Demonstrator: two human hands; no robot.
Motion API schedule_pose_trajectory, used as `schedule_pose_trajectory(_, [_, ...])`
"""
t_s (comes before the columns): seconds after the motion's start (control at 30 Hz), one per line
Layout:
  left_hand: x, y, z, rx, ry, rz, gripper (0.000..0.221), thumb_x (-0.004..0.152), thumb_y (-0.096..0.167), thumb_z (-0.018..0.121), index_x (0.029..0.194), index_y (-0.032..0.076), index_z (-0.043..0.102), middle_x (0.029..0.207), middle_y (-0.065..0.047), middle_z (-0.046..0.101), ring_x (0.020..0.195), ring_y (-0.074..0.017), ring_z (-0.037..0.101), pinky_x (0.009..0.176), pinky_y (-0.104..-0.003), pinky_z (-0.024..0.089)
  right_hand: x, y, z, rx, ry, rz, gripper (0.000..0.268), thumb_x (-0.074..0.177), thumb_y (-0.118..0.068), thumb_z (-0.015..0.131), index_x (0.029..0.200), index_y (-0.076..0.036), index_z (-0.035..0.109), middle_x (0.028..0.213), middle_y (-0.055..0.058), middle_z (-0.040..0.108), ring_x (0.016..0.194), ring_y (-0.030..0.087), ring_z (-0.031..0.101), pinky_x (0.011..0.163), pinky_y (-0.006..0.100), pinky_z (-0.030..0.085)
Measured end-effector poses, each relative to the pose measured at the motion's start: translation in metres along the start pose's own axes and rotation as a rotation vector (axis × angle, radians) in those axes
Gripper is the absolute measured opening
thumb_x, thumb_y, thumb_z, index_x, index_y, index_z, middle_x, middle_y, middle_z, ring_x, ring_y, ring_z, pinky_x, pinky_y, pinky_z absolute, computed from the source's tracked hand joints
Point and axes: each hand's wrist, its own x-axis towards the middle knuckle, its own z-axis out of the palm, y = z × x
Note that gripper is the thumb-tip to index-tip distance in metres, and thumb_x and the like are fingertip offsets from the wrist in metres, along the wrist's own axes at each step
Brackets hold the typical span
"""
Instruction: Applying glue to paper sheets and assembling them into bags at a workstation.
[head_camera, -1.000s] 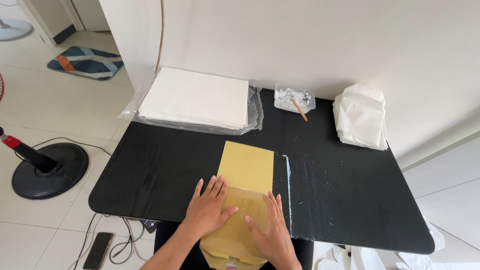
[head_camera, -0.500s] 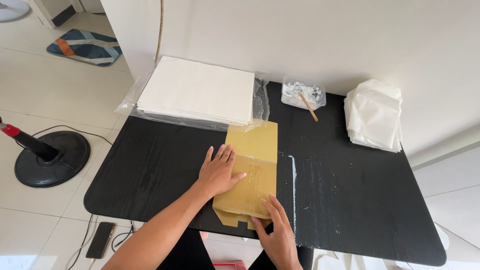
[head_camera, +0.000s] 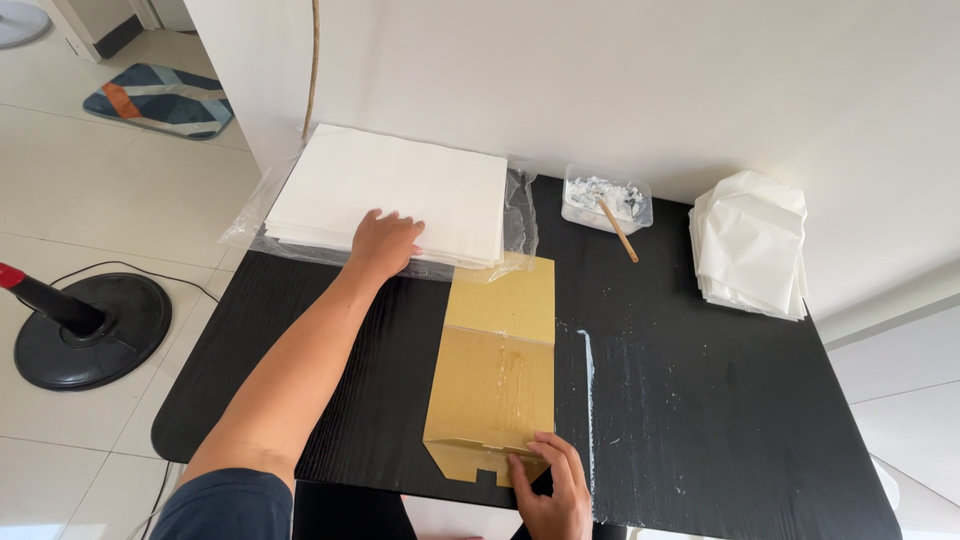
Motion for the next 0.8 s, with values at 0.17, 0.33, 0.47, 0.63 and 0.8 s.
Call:
schedule_pose_trajectory(0.17, [0.009,-0.013,0.014,0.004,-0.009,0.040,0.018,0.101,0.017,0.059,0.119,0.016,0.061,0.113,0.002,0.061,0.081,-0.0192,0.067,0.055,-0.035,0.046,-0.001,0.003,0.003,-0.011,0.010,0.013,0.032,0.081,-0.027,0.084,0.107,-0.014,0.071,0.113,0.001,0.074,0.106,0.014,0.074,0.079,0.027,0.064])
schedule_pose_trajectory(0.33, [0.011,-0.028,0.011,-0.125,0.067,0.047,0.051,0.088,-0.008,0.053,0.070,0.021,0.016,0.059,0.007,0.013,0.059,-0.0134,0.009,0.055,-0.032,0.016,-0.004,0.011,0.005,-0.009,0.003,0.024,0.039,0.081,-0.029,0.084,0.114,-0.014,0.070,0.116,0.003,0.074,0.109,0.016,0.073,0.085,0.028,0.063])
schedule_pose_trajectory(0.47, [0.006,-0.029,0.000,-0.189,-0.069,-0.058,0.020,0.104,0.020,0.058,0.106,0.024,0.078,0.095,0.011,0.080,0.078,-0.0201,0.071,0.085,-0.033,0.046,-0.005,0.012,0.001,0.019,-0.025,0.082,0.047,0.078,-0.032,0.087,0.118,-0.016,0.068,0.118,0.002,0.074,0.110,0.017,0.073,0.084,0.030,0.063])
schedule_pose_trajectory(0.63, [0.000,-0.026,-0.020,-0.148,-0.114,-0.009,0.058,0.084,0.058,0.076,0.128,0.020,0.071,0.110,-0.002,0.079,0.098,-0.0258,0.073,0.102,-0.039,0.044,-0.004,0.008,-0.004,0.025,-0.014,0.083,0.047,0.078,-0.033,0.086,0.117,-0.015,0.068,0.117,0.001,0.074,0.108,0.016,0.074,0.082,0.029,0.064])
schedule_pose_trajectory(0.8, [0.010,-0.036,-0.022,-0.113,-0.090,0.071,0.023,0.099,0.039,0.065,0.107,0.022,0.078,0.090,0.000,0.079,0.079,-0.0277,0.073,0.070,-0.039,0.055,-0.005,0.015,-0.004,-0.011,-0.125,0.164,0.047,0.078,-0.037,0.085,0.118,-0.017,0.069,0.121,-0.001,0.074,0.112,0.016,0.073,0.088,0.030,0.063])
